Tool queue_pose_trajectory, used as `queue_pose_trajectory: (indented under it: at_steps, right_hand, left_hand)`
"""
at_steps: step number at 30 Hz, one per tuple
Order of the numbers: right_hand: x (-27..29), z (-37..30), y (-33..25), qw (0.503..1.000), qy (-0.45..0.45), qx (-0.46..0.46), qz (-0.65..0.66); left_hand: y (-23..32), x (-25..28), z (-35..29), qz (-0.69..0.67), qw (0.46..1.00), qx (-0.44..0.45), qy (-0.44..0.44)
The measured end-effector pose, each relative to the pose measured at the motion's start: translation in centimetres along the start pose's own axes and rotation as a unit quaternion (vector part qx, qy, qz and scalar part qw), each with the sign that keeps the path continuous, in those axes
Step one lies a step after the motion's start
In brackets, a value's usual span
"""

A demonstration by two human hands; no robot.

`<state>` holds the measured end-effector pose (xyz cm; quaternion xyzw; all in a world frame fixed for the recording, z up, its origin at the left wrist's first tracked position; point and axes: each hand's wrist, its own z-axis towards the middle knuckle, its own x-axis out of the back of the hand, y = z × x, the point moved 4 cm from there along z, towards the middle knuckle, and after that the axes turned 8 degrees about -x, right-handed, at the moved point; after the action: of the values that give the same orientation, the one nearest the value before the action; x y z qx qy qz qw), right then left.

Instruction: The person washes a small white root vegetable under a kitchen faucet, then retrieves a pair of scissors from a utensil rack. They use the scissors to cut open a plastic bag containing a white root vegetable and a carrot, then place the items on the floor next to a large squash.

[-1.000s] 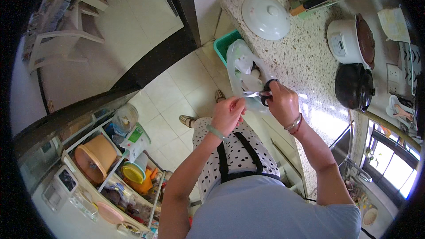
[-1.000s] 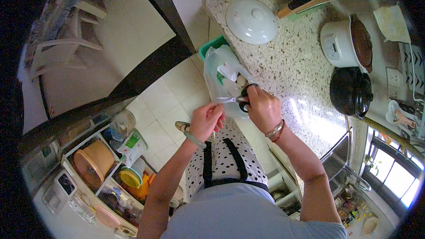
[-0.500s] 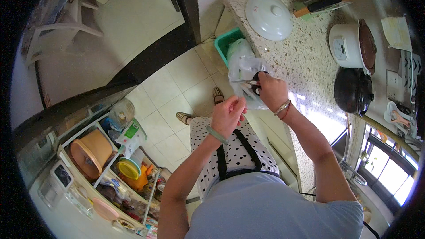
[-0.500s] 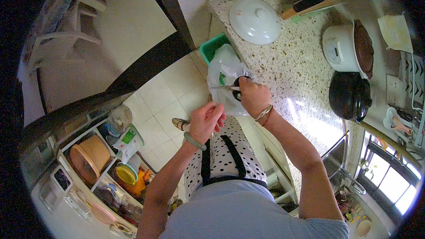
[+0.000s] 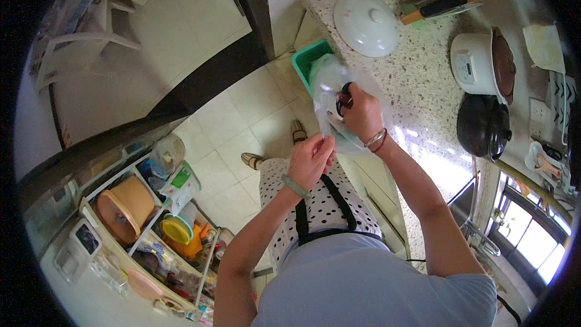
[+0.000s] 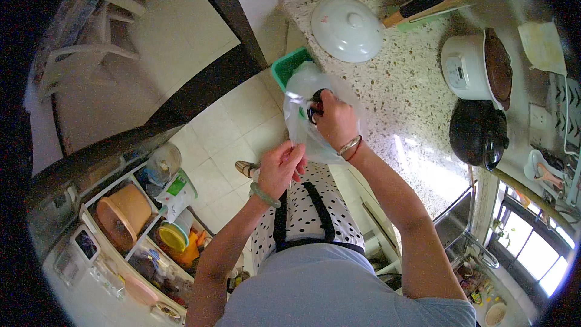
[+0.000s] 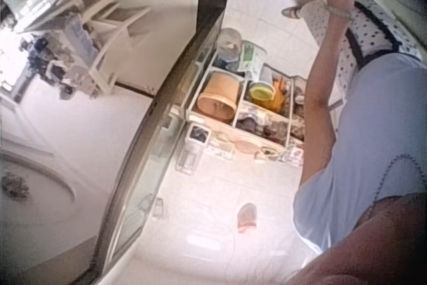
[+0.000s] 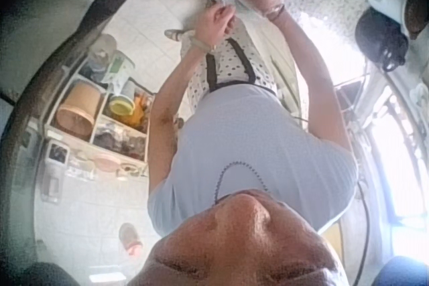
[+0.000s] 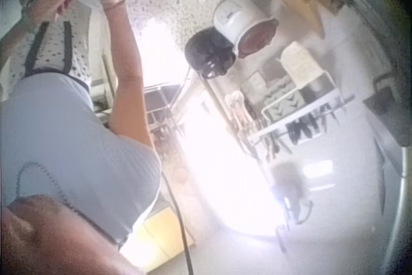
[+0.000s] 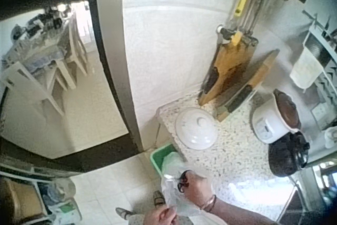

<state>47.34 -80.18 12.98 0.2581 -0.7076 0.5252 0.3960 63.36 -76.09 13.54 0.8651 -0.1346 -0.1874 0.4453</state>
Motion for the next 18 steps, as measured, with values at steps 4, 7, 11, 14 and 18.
queue_pose_trajectory:
  at_steps: [4,7,11,14,18]
  right_hand:
    - [-1.9,0.9,0.5,1.000,0.016,-0.003,0.020]
    - [-3.8,1.2,0.4,1.000,0.001,0.004,0.030]
    - [-4.9,2.4,1.5,1.000,-0.005,-0.020,0.010]
    - [-5.2,3.4,2.3,1.000,-0.007,-0.023,-0.001]
    - [-4.0,3.8,1.1,0.998,-0.027,-0.050,0.020]
  left_hand:
    - [0.1,-0.2,0.0,0.018,0.999,-0.026,-0.019]
    - [0.5,-0.6,0.1,0.031,0.998,-0.055,-0.006]
    - [0.3,-0.8,0.4,0.046,0.997,-0.065,0.007]
    - [-0.7,-0.8,0.3,0.075,0.995,-0.066,-0.026]
    - [0.0,-0.1,0.7,0.068,0.993,-0.091,0.016]
